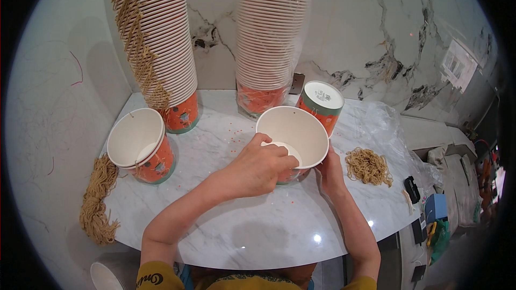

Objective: Attach string handles to decorative paper buckets/cups.

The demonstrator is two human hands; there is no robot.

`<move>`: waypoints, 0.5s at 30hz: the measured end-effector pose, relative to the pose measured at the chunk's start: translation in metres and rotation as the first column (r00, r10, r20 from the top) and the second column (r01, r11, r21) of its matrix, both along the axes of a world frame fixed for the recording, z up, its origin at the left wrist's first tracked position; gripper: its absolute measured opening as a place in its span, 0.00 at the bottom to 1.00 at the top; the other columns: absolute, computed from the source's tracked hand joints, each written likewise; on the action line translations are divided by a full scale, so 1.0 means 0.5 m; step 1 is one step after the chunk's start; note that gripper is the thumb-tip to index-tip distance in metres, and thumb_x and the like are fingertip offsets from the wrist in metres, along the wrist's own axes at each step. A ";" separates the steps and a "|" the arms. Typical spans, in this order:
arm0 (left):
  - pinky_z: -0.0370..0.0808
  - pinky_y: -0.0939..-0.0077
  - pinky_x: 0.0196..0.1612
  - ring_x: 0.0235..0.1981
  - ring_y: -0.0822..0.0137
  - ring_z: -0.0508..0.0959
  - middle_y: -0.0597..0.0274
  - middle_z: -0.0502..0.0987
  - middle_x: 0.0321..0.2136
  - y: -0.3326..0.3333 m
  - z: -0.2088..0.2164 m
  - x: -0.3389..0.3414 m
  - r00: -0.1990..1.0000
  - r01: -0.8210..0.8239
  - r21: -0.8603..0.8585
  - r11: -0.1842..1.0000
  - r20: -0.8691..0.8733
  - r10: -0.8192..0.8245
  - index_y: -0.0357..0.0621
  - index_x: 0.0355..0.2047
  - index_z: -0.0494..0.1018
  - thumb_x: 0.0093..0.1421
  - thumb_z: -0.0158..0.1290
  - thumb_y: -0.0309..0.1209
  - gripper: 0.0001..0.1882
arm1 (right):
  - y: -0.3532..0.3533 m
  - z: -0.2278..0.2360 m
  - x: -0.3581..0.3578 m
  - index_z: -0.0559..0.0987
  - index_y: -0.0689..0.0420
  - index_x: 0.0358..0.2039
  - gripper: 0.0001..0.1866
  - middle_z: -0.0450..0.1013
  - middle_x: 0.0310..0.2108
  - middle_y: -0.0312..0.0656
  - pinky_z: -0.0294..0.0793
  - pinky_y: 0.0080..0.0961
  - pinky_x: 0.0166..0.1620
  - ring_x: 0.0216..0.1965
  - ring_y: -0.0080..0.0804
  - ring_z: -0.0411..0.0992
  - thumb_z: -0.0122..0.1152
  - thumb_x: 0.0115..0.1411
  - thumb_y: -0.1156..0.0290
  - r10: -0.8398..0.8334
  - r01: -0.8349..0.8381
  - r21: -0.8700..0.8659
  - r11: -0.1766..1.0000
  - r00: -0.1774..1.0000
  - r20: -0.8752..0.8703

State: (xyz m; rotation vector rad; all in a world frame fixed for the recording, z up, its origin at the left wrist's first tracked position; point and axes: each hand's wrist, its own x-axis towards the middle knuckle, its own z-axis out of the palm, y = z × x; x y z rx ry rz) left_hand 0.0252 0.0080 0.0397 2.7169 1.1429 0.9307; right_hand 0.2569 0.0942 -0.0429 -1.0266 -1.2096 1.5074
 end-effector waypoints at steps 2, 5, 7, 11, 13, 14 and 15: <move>0.66 0.57 0.57 0.38 0.61 0.79 0.61 0.80 0.30 -0.001 0.002 0.002 1.000 0.013 0.001 1.000 -0.002 -0.013 0.45 0.38 0.79 0.58 0.59 0.25 0.07 | 0.002 -0.008 0.003 0.75 0.54 0.59 0.30 0.77 0.51 0.36 0.72 0.26 0.51 0.50 0.23 0.73 0.39 0.75 0.45 -0.056 0.055 -0.009 0.998 0.984 -0.168; 0.66 0.58 0.54 0.37 0.60 0.79 0.60 0.80 0.29 -0.004 0.003 -0.001 0.999 0.012 -0.028 1.000 -0.035 -0.013 0.44 0.37 0.79 0.58 0.59 0.26 0.07 | 0.004 0.005 0.018 0.72 0.55 0.63 0.34 0.75 0.55 0.38 0.68 0.28 0.57 0.55 0.26 0.71 0.38 0.74 0.40 0.071 -0.057 0.077 0.995 0.977 -0.199; 0.66 0.59 0.53 0.36 0.59 0.79 0.59 0.80 0.28 -0.004 0.005 0.000 0.999 0.015 -0.046 0.999 -0.028 -0.017 0.44 0.37 0.79 0.58 0.59 0.26 0.06 | 0.006 0.009 0.026 0.71 0.55 0.64 0.35 0.74 0.57 0.38 0.67 0.29 0.59 0.57 0.27 0.70 0.40 0.73 0.39 0.079 -0.061 0.113 0.992 0.983 -0.167; 0.67 0.60 0.52 0.37 0.58 0.79 0.58 0.80 0.29 -0.004 0.005 0.004 0.999 0.034 -0.107 0.994 -0.026 -0.037 0.43 0.37 0.79 0.59 0.58 0.26 0.06 | -0.013 0.017 0.016 0.66 0.56 0.68 0.36 0.70 0.62 0.38 0.63 0.30 0.64 0.61 0.26 0.67 0.46 0.71 0.42 0.060 -0.038 0.248 0.968 0.995 -0.082; 0.67 0.60 0.52 0.37 0.57 0.79 0.57 0.80 0.30 -0.004 0.005 0.005 0.999 0.052 -0.107 0.993 -0.002 -0.053 0.43 0.39 0.80 0.60 0.58 0.27 0.07 | -0.016 0.021 0.012 0.66 0.56 0.68 0.35 0.69 0.62 0.37 0.63 0.30 0.64 0.61 0.25 0.67 0.48 0.71 0.44 0.066 -0.050 0.247 0.968 0.996 -0.057; 0.67 0.60 0.52 0.37 0.57 0.79 0.57 0.80 0.30 -0.002 0.003 0.005 0.999 0.052 -0.108 0.993 -0.001 -0.053 0.43 0.39 0.80 0.60 0.58 0.27 0.07 | -0.017 0.021 0.012 0.65 0.57 0.69 0.35 0.69 0.63 0.37 0.63 0.29 0.64 0.61 0.24 0.66 0.50 0.70 0.47 0.072 -0.062 0.245 0.968 0.997 -0.031; 0.67 0.60 0.53 0.37 0.57 0.79 0.57 0.81 0.30 0.000 -0.001 0.004 0.998 0.056 -0.103 0.993 0.001 -0.056 0.43 0.41 0.80 0.60 0.58 0.28 0.08 | -0.016 0.022 0.011 0.65 0.57 0.69 0.35 0.69 0.63 0.37 0.63 0.29 0.64 0.61 0.24 0.66 0.50 0.70 0.47 0.073 -0.063 0.245 0.968 0.997 -0.031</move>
